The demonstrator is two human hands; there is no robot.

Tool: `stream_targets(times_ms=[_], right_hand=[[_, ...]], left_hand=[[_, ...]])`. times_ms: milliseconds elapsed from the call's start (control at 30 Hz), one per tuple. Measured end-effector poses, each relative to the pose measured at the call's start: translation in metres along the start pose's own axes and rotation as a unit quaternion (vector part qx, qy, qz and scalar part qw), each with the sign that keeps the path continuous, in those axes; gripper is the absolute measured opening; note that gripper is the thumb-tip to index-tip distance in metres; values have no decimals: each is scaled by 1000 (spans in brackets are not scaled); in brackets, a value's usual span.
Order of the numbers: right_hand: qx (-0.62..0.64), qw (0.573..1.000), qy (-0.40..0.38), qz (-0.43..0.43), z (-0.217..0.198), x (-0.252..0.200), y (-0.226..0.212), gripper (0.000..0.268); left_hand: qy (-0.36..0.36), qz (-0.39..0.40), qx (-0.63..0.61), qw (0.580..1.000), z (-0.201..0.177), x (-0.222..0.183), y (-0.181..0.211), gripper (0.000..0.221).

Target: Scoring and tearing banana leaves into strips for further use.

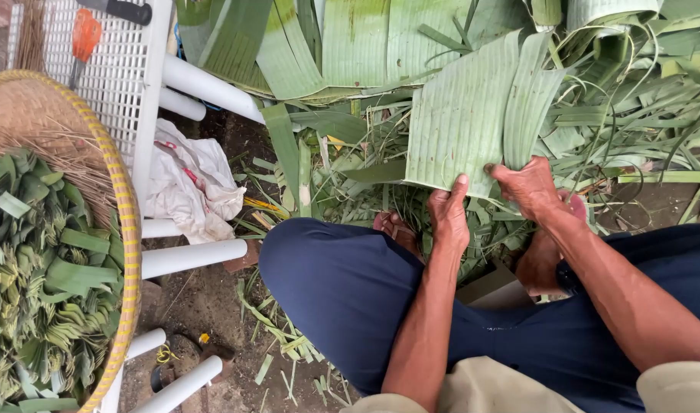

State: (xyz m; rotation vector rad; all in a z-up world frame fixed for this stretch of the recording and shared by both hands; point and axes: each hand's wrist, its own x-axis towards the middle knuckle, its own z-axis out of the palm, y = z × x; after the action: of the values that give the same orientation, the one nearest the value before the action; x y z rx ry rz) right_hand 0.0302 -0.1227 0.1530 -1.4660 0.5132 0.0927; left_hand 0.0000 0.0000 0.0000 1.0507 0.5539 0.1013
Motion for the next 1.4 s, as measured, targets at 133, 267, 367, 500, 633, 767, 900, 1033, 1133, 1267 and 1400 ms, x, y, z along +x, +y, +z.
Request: stream_targets(times_ms=[133, 267, 367, 500, 633, 767, 900, 1033, 1133, 1267, 1400], right_hand=[[2, 1000, 0, -1, 0, 6, 6, 27], [-21, 1000, -3, -8, 5, 4, -1, 29], [-31, 999, -4, -11, 6, 1, -5, 30], [-48, 999, -4, -13, 4, -3, -7, 30], [-58, 998, 1, -16, 10, -9, -13, 26], [-66, 997, 31, -16, 14, -11, -8, 27], [-77, 996, 45, -20, 19, -18, -15, 34], [-101, 993, 53, -18, 7, 17, 38, 33], [-121, 991, 50, -1, 7, 20, 37, 35], [-56, 995, 76, 13, 21, 25, 5, 38], [14, 983, 182, -20, 9, 85, -10, 38]], left_hand=[[2, 12, 13, 1000, -6, 0, -10, 18], [5, 17, 28, 999, 0, -11, 11, 14], [7, 17, 30, 999, 1, -10, 11, 12], [10, 14, 28, 999, 3, -9, 14, 12], [10, 10, 36, 999, 7, -9, 23, 11], [10, 16, 39, 999, 5, -5, 20, 10], [16, 17, 28, 999, 1, 1, 14, 12], [9, 29, 14, 999, 56, -51, 152, 25], [-7, 22, 18, 1000, 59, -55, 163, 29], [-22, -8, -13, 1000, 54, -50, 155, 36], [-30, -62, -51, 996, 37, -37, 122, 39]])
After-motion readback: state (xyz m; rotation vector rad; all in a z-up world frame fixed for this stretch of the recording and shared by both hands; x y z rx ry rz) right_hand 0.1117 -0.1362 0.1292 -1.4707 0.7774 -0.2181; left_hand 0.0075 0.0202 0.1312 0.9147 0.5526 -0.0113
